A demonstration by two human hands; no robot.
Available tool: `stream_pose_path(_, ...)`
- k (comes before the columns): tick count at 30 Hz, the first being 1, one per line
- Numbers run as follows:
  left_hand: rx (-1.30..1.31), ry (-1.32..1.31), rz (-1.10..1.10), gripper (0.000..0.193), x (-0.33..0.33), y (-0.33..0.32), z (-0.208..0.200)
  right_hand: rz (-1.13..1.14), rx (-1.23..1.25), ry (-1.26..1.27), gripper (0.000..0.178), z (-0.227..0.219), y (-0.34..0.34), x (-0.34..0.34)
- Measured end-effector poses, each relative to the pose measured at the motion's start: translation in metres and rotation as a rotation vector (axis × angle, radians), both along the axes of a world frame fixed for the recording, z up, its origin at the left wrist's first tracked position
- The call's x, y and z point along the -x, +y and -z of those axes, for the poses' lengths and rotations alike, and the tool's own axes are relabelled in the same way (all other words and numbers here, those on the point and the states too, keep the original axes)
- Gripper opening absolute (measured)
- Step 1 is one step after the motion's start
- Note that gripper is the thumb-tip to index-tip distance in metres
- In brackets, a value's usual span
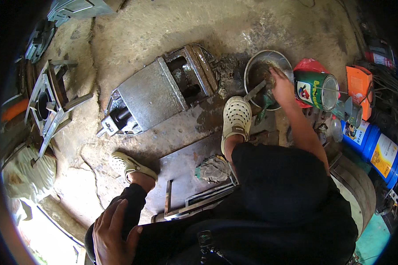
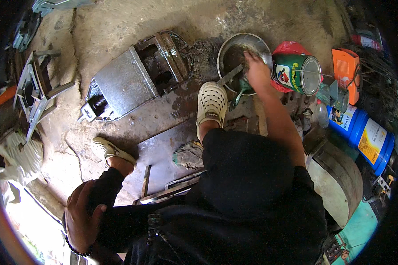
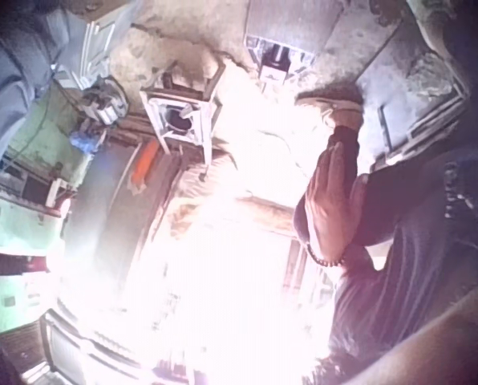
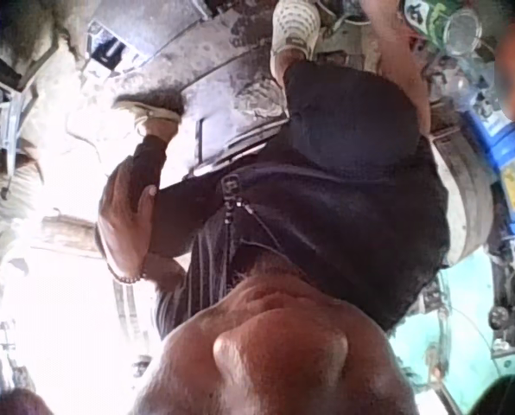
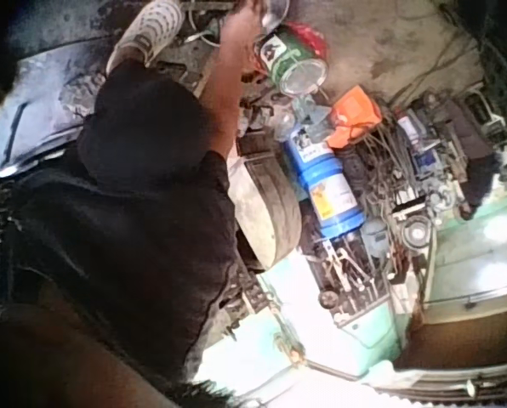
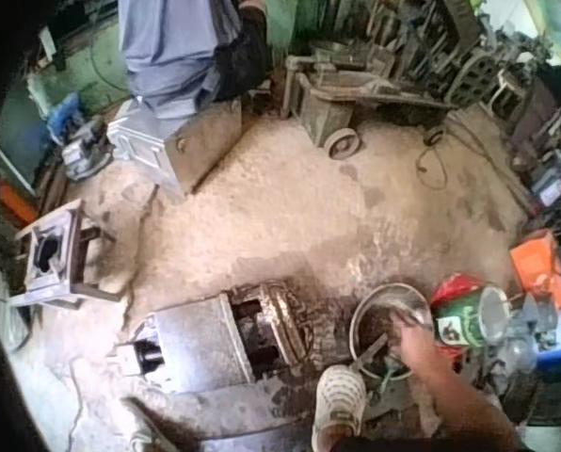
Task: The person scrubs a metal part on the floor using a cloth and a small brush, repeatedly wiping and scraping its surfaces. The person occasionally repositions the part and continues cleaning different areas.
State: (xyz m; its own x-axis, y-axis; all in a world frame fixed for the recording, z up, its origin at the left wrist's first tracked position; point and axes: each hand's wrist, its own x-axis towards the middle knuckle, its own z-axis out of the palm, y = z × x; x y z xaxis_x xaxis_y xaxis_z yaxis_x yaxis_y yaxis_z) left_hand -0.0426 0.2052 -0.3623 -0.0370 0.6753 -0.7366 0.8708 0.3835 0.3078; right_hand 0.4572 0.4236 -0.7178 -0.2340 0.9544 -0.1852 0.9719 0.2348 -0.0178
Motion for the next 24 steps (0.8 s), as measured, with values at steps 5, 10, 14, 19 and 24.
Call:
stream_pose_path(5, 0.008, -0.012, 0.033, 0.065, -0.003, 0.004, 0.009, -0.102, 0.168, -0.235, 0.064, 0.035, -0.011, 0.017)
stream_pose_path(10, -0.038, -0.059, 0.028, 0.066, -0.004, -0.003, 0.007, -0.127, 0.328, -0.379, 0.059, 0.027, -0.005, 0.021)
stream_pose_path(14, -0.073, -0.008, 0.022, 0.067, 0.001, -0.015, -0.004, -0.019, 0.347, -0.294, 0.056, -0.024, 0.012, 0.025)
stream_pose_path(19, -0.194, -0.057, 0.081, 0.066, 0.013, -0.033, -0.021, -0.097, 0.337, -0.301, 0.066, -0.117, 0.041, 0.074)
stream_pose_path(24, -0.282, -0.135, 0.162, 0.066, 0.025, -0.053, -0.033, -0.762, 0.218, -0.259, 0.069, -0.162, 0.047, 0.192)
